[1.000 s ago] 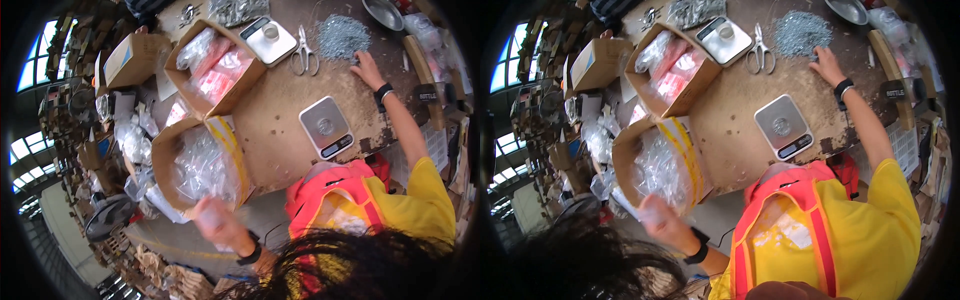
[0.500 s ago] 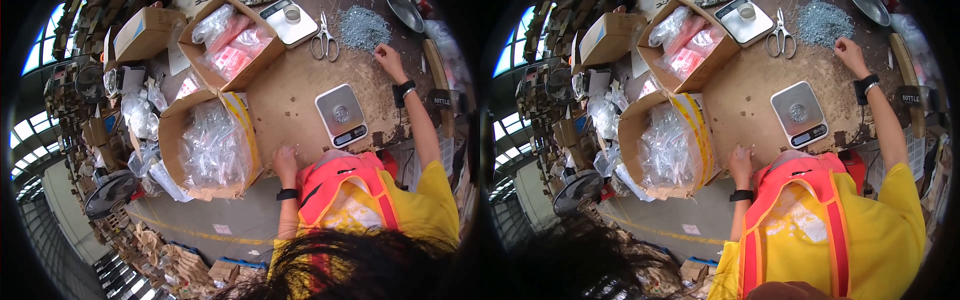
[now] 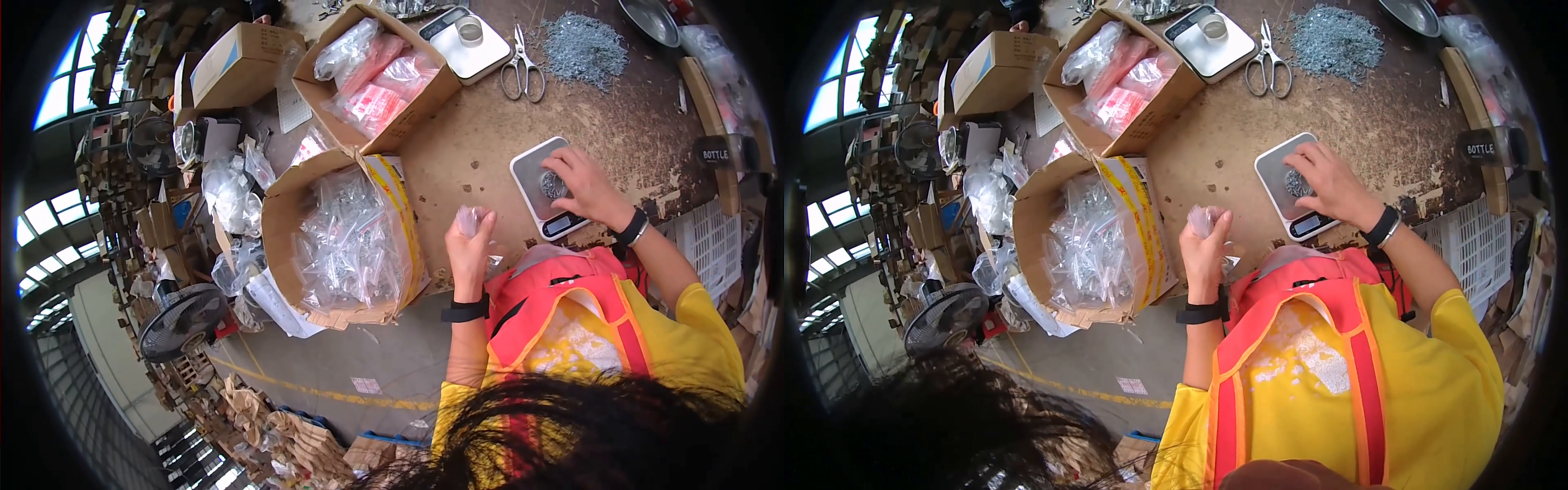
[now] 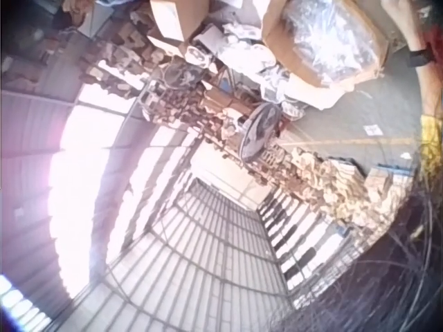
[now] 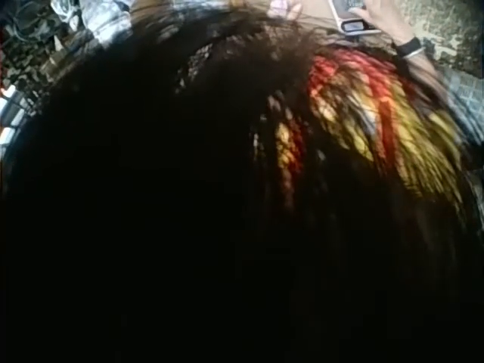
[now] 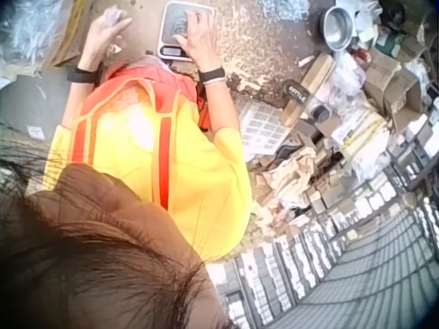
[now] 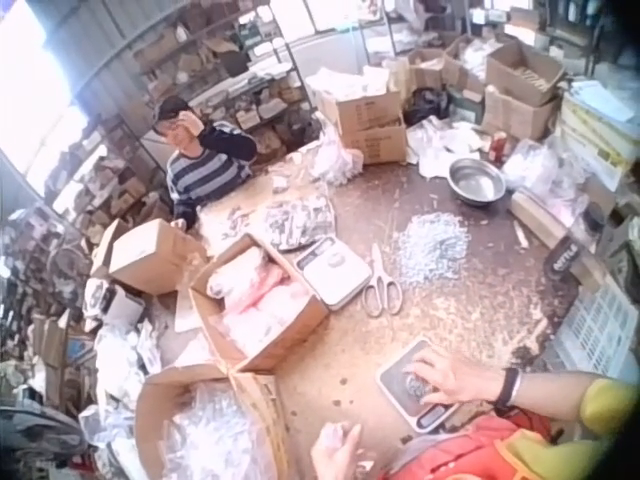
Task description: Weigh small metal components on a digital scale and place them into individual small plastic bags.
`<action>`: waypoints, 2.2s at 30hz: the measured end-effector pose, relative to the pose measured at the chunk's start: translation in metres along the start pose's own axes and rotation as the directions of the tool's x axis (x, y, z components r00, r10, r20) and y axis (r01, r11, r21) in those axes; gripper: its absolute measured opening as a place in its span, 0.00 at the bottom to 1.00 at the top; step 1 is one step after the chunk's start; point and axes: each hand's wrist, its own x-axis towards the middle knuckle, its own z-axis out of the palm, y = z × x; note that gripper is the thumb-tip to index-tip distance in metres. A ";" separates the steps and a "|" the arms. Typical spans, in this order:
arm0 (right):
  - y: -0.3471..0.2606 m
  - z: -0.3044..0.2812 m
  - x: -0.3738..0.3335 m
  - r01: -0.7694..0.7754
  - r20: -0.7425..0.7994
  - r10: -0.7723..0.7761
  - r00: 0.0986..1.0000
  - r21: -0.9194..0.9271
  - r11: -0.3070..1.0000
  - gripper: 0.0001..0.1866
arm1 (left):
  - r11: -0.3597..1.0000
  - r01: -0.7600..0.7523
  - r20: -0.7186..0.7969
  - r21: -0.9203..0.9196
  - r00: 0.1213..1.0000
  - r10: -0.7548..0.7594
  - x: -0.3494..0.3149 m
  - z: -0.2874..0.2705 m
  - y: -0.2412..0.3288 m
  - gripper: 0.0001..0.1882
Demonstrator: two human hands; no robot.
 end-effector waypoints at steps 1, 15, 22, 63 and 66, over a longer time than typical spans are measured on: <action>0.001 0.007 -0.004 -0.037 0.085 0.034 0.996 0.035 0.999 0.40 | 1.000 -0.005 0.001 0.000 1.000 0.005 0.001 -0.001 -0.002 0.09; -0.039 0.003 0.013 -0.099 0.037 0.093 0.995 0.430 0.897 0.32 | 0.997 -0.080 0.114 0.006 0.990 0.079 0.002 0.011 -0.011 0.11; -0.036 -0.004 0.017 -0.323 0.225 0.233 0.946 0.617 0.718 0.14 | 1.000 0.000 0.143 -0.006 0.990 0.000 -0.001 0.004 -0.001 0.18; -0.050 -0.017 0.020 -0.233 0.114 0.208 0.972 0.619 0.750 0.12 | 0.982 -0.190 0.164 -0.009 0.968 0.189 -0.009 0.041 0.016 0.06; -0.046 -0.019 0.015 -0.223 0.126 0.184 0.975 0.493 0.841 0.12 | 0.986 -0.152 -0.004 -0.063 0.988 0.152 -0.003 0.035 0.003 0.05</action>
